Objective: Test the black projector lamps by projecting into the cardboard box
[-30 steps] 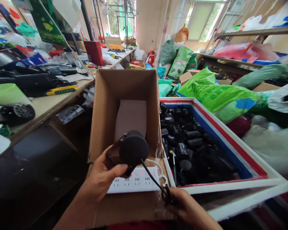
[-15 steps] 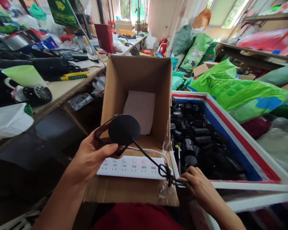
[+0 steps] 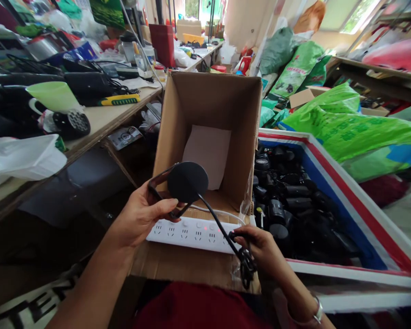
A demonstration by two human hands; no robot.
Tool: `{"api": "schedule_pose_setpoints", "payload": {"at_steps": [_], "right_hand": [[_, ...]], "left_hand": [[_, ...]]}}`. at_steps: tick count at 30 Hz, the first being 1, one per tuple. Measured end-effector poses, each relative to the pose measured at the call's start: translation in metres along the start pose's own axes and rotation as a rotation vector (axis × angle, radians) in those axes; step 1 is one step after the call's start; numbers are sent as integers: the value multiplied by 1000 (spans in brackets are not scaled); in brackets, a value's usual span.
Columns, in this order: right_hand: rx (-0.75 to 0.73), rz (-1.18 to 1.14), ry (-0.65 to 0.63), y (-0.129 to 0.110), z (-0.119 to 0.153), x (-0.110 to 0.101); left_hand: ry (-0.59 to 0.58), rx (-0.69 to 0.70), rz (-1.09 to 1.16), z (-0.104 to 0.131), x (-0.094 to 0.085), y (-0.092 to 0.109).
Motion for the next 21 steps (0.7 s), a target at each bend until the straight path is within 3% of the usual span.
{"api": "schedule_pose_setpoints", "payload": {"at_steps": [8,14,21], "right_hand": [[-141,151,-126,-14,-6,22],[-201,221,-193,-16,-4,38],[-281,120,-47,16,12,48]], "left_hand": [[-134,-79,52,-3,2,-21],[-144,-152,124,-9,-3,-42],[-99,-120,185,-20,-2,-61]]}}
Point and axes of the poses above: each hand's wrist, its own z-axis away from the middle knuckle, its own x-axis out of the palm, y = z × x, the point moved 7 cm from there along -z, towards the middle knuckle, and after that the axes turned 11 degrees about y, right-handed, at the moved point
